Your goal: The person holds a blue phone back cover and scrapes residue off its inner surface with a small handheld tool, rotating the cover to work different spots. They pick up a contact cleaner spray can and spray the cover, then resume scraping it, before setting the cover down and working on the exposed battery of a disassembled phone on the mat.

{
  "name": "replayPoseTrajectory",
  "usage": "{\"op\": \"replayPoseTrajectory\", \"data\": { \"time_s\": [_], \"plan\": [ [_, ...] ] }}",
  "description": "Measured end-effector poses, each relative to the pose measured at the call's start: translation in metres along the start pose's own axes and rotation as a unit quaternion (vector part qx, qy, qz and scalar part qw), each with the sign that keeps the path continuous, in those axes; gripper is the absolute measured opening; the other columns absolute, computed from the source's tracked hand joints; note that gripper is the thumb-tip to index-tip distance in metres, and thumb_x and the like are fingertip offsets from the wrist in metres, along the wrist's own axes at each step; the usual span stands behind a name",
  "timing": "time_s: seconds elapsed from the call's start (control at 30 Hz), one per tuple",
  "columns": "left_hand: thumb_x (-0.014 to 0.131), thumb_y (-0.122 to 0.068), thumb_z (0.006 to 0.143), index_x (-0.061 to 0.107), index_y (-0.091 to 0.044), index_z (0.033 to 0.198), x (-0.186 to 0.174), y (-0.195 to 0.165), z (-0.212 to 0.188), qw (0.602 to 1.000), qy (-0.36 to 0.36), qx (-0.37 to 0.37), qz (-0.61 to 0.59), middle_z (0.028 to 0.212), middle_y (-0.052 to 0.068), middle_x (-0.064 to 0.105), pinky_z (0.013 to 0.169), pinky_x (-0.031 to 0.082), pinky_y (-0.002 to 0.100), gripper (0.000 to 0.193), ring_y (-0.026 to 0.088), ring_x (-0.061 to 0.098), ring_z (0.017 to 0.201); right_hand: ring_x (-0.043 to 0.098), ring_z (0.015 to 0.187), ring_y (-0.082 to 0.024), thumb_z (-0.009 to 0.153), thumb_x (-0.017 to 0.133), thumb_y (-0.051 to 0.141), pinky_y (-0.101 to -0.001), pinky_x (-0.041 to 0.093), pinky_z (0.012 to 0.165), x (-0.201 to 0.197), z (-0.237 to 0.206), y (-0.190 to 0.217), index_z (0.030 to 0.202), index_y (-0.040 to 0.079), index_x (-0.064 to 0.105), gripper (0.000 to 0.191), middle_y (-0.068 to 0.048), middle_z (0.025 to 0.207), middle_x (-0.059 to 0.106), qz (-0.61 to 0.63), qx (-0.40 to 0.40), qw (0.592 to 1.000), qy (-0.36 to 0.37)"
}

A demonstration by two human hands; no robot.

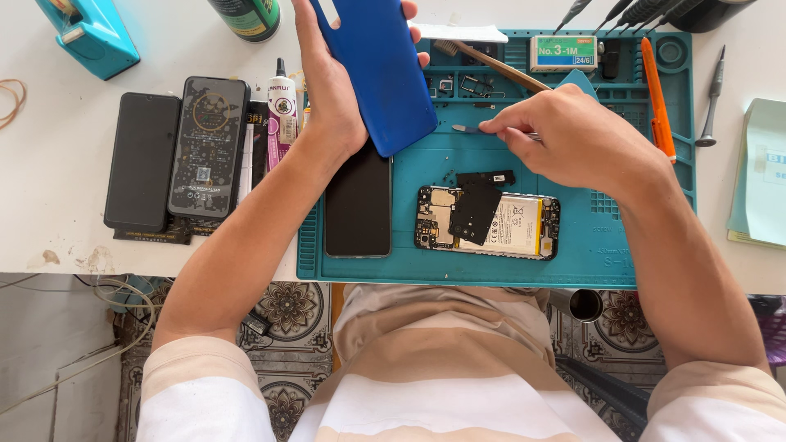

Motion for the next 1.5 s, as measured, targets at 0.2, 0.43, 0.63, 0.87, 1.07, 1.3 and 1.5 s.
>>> {"op": "replayPoseTrajectory", "data": {
  "time_s": [0.2, 0.43, 0.63, 0.87, 1.07, 1.3, 1.5],
  "plan": [
    [0.026, -0.081, 0.102, 0.063, -0.003, 0.133, 0.004, -0.001, -0.001, 1.0, 0.003, -0.001, 0.0, 0.124, 0.014, 0.07, 0.096, 0.063, 0.045, 0.091, 0.023, 0.069, 0.108, 0.07, 0.067, -0.032, 0.094, 0.062, 0.019, -0.0458, 0.055, 0.063, -0.006, -0.008, 0.0, 0.115, 0.019, 0.081, 0.027, -0.014, 0.071, 0.074, -0.123, 0.016, 0.992, -0.031],
    [0.029, -0.081, 0.102, 0.058, -0.001, 0.147, 0.008, -0.001, 0.0, 0.998, 0.045, -0.03, -0.036, 0.126, 0.015, 0.07, 0.093, 0.062, 0.041, 0.096, 0.021, 0.069, 0.105, 0.069, 0.063, -0.026, 0.092, 0.07, 0.026, -0.0403, 0.052, 0.057, -0.011, -0.003, -0.01, 0.106, 0.011, 0.079, 0.023, -0.009, 0.072, 0.071, -0.101, -0.041, 0.984, -0.141],
    [0.025, -0.077, 0.1, 0.054, -0.002, 0.151, 0.014, 0.0, -0.003, 0.983, 0.06, -0.08, -0.155, 0.127, 0.014, 0.068, 0.097, 0.059, 0.043, 0.095, 0.023, 0.068, 0.107, 0.054, 0.056, -0.012, 0.097, 0.082, 0.039, -0.0277, 0.039, 0.051, -0.005, 0.002, 0.001, 0.098, 0.001, 0.073, 0.039, -0.003, 0.063, 0.057, 0.031, -0.07, 0.974, -0.212],
    [0.026, -0.078, 0.1, 0.048, -0.003, 0.155, 0.027, 0.0, -0.011, 0.981, 0.078, -0.075, -0.163, 0.123, 0.013, 0.066, 0.101, 0.057, 0.045, 0.096, 0.023, 0.066, 0.111, 0.037, 0.05, -0.006, 0.089, 0.082, 0.03, -0.0255, 0.03, 0.045, 0.024, 0.002, 0.027, 0.094, -0.001, 0.07, 0.033, 0.002, 0.056, 0.042, 0.165, -0.129, 0.965, -0.159],
    [0.025, -0.077, 0.1, 0.047, -0.003, 0.156, 0.03, -0.001, -0.012, 0.98, 0.096, -0.076, -0.158, 0.122, 0.013, 0.065, 0.099, 0.058, 0.046, 0.095, 0.023, 0.065, 0.111, 0.036, 0.05, -0.005, 0.102, 0.07, 0.024, -0.0264, 0.028, 0.044, 0.027, 0.005, 0.023, 0.08, 0.0, 0.069, 0.032, 0.005, 0.055, 0.045, 0.212, -0.102, 0.962, -0.135],
    [0.023, -0.076, 0.102, 0.048, -0.002, 0.152, 0.029, -0.001, -0.011, 0.978, 0.112, -0.077, -0.157, 0.122, 0.013, 0.065, 0.098, 0.058, 0.045, 0.093, 0.023, 0.065, 0.111, 0.033, 0.051, -0.003, 0.106, 0.064, 0.021, -0.028, 0.025, 0.045, 0.031, 0.006, 0.013, 0.079, -0.001, 0.066, 0.035, 0.004, 0.056, 0.042, 0.257, -0.072, 0.958, -0.102],
    [0.023, -0.077, 0.101, 0.048, -0.002, 0.151, 0.031, 0.002, -0.012, 0.98, 0.123, -0.076, -0.135, 0.121, 0.014, 0.067, 0.098, 0.059, 0.044, 0.093, 0.022, 0.067, 0.11, 0.039, 0.053, 0.0, 0.097, 0.069, 0.016, -0.023, 0.03, 0.045, 0.03, 0.005, 0.015, 0.082, -0.001, 0.071, 0.023, 0.006, 0.058, 0.05, 0.256, -0.105, 0.954, -0.114]
  ]
}}
Point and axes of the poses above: each hand's wrist, its own z-axis towards the middle knuckle, its own x-axis out of the palm, y = z × x, the point moved 4 cm from there along z, towards the middle knuckle
